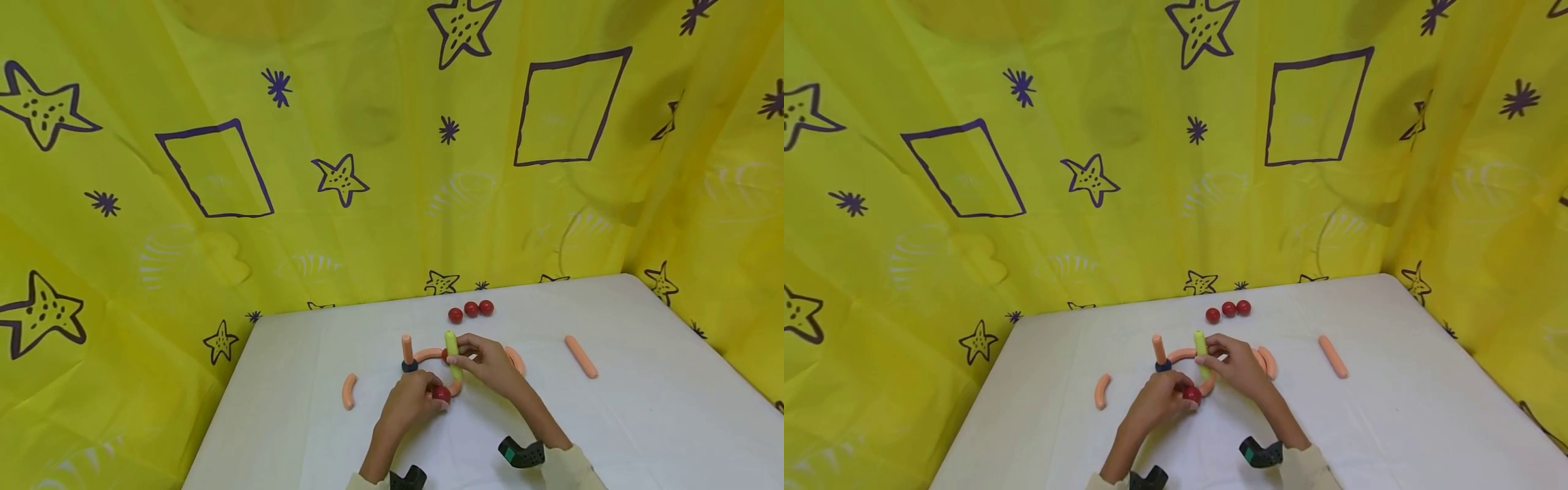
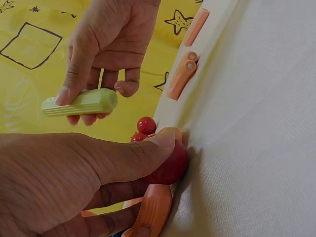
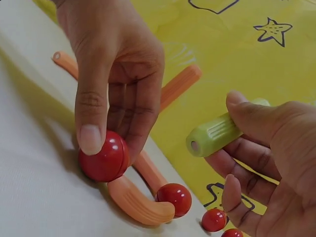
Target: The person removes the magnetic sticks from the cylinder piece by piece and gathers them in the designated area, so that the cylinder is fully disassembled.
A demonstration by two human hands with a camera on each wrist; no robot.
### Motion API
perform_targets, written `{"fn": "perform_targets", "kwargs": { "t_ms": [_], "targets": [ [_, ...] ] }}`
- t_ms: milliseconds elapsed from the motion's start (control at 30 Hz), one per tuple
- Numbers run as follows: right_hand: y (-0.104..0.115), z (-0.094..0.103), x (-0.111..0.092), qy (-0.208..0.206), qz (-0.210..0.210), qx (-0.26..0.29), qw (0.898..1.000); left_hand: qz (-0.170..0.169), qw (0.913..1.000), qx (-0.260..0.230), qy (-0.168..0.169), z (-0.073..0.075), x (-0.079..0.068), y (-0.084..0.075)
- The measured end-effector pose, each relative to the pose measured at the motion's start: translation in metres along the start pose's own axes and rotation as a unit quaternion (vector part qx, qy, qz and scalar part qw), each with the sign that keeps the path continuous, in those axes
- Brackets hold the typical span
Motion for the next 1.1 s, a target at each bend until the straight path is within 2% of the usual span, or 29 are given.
{"fn": "perform_targets", "kwargs": {
  "t_ms": [133,333,433,667,900,1000,1100],
  "targets": [
    [-0.001,0.005,0.001,-0.025,-0.046,0.033,0.998,-0.005,1.0000,0.002,0.000,0.000,0.000,-0.001],
    [-0.005,0.018,0.000,-0.050,-0.115,0.050,0.991,0.002,1.0000,-0.002,-0.001,-0.002,0.000,-0.001],
    [-0.007,0.029,-0.002,-0.059,-0.143,0.048,0.987,0.003,1.0000,-0.004,-0.003,-0.003,-0.001,0.000],
    [-0.012,0.064,-0.009,-0.094,-0.179,0.041,0.978,-0.004,1.0000,-0.006,-0.003,-0.002,-0.003,0.001],
    [-0.021,0.108,-0.024,-0.144,-0.182,-0.015,0.973,0.017,0.9997,-0.017,0.004,-0.002,-0.001,0.000],
    [-0.031,0.126,-0.034,-0.174,-0.181,-0.059,0.966,0.015,0.9998,-0.015,0.004,-0.002,-0.001,0.000],
    [-0.041,0.141,-0.044,-0.196,-0.192,-0.081,0.958,0.007,0.9999,-0.010,0.000,-0.003,-0.002,0.001]
  ]
}}
Point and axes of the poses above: each hand's wrist, its own x-axis towards the middle knuckle, its own z-axis out of the back of the hand, y = z × x, the point moved 1 cm from there along x, towards the middle knuckle, and after that the axes turned 5 degrees about x, right-handed, at the moved point
